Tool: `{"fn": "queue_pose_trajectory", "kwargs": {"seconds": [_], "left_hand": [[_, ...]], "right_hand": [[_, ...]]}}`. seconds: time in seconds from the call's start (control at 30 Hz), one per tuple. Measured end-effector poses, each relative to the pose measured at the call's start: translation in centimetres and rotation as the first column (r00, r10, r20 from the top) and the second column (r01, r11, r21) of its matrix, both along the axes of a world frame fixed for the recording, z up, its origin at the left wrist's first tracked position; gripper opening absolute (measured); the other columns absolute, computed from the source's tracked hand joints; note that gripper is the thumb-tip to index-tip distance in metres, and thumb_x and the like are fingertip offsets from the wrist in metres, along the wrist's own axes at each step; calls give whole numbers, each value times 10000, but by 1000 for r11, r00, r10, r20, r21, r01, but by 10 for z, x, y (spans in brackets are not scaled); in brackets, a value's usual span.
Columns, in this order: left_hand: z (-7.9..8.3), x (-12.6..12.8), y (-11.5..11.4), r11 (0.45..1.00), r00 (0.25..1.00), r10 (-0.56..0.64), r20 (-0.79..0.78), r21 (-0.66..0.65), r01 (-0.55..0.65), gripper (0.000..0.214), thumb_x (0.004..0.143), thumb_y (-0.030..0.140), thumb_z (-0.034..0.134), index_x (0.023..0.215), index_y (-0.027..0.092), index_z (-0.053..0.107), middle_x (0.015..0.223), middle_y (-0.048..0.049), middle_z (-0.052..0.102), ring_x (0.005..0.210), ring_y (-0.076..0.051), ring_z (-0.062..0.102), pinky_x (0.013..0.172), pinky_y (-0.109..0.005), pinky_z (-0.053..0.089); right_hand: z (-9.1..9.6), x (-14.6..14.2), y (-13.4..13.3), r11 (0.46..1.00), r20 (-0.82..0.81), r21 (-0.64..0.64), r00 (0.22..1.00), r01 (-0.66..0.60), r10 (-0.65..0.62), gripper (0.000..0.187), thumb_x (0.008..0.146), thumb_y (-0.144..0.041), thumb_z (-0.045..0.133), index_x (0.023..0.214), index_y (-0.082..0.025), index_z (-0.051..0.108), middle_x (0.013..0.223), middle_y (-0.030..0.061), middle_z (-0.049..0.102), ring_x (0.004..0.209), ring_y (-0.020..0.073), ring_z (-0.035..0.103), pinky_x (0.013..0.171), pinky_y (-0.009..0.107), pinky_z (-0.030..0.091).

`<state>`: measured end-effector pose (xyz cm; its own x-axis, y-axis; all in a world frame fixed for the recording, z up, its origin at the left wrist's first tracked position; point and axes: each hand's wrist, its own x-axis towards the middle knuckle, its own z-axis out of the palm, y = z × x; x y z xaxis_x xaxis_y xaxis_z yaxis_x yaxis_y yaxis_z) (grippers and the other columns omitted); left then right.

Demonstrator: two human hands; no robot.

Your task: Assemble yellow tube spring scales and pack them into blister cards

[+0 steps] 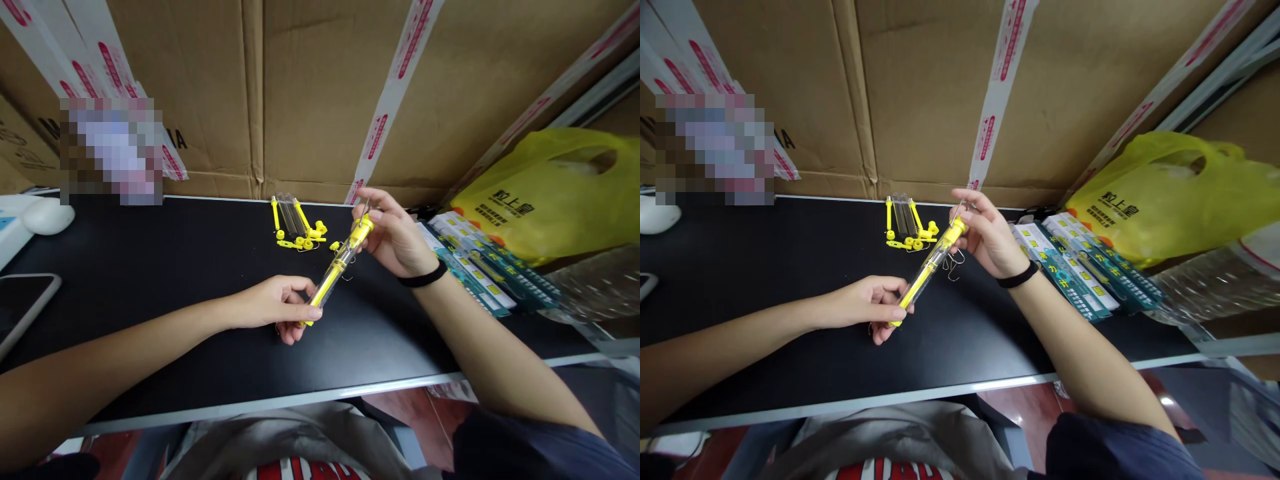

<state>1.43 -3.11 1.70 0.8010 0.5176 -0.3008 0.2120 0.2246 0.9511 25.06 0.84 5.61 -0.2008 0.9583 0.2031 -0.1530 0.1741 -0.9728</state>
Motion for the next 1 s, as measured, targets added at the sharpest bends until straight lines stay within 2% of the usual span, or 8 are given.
{"fn": "queue_pose_trajectory", "kwargs": {"seconds": [0.07,0.17,0.3,0.4,0.53,0.8,0.9,1.0], "left_hand": [[-3,0,-1,984,993,118,-7,135,-116,358,770,468,694,863,182,499,563,60,575,451,-78,554,451,-191,485],[-6,0,-1,896,956,292,18,344,-281,304,798,431,668,852,191,489,563,77,514,466,-70,519,439,-176,468],[-5,-1,2,819,931,363,39,463,-339,278,825,428,625,849,201,466,569,76,498,467,-76,501,429,-177,440],[-3,-3,3,691,915,403,2,654,-306,246,838,396,606,816,202,456,588,71,499,478,-73,477,462,-178,384],[-3,-6,5,494,884,452,-120,859,-136,204,830,351,610,794,205,471,590,69,498,494,-84,453,497,-201,285],[0,-7,3,339,809,538,-236,940,48,182,880,395,547,864,215,522,656,25,604,535,-133,540,510,-225,255],[-2,-10,6,283,793,574,-203,958,40,203,890,419,543,884,216,534,680,17,619,565,-140,565,517,-228,266],[-4,-10,9,291,806,574,-140,956,-40,208,874,415,587,927,221,532,700,35,622,593,-135,583,534,-224,305]], "right_hand": [[-4,1,4,999,-25,-47,1000,-4,3,299,762,-327,623,1046,-272,547,842,-32,550,580,83,537,492,220,516],[-11,2,9,993,-20,-119,1000,14,-16,249,816,-399,527,1023,-260,524,882,-8,585,636,117,598,517,259,556],[-17,-1,10,980,-27,-196,999,-38,33,226,837,-389,460,1008,-248,501,887,11,609,651,141,623,502,276,562],[-17,-2,7,978,-72,-182,994,-99,87,215,807,-354,480,984,-235,502,832,0,591,607,127,603,444,236,520],[-12,-1,5,993,-105,-102,993,-59,48,185,793,-356,521,942,-245,512,812,-18,572,582,103,580,417,198,479],[-9,-6,-2,1000,79,-19,997,3,-1,392,846,-584,505,918,-205,575,898,36,628,588,114,606,457,256,540],[-11,-9,-6,997,125,-56,991,51,-44,409,764,-443,706,1072,-221,554,883,7,632,569,105,614,429,232,527],[-13,-11,-6,993,26,-93,997,72,-69,498,686,-326,800,1102,-243,539,822,-37,623,547,77,582,438,203,515]]}}
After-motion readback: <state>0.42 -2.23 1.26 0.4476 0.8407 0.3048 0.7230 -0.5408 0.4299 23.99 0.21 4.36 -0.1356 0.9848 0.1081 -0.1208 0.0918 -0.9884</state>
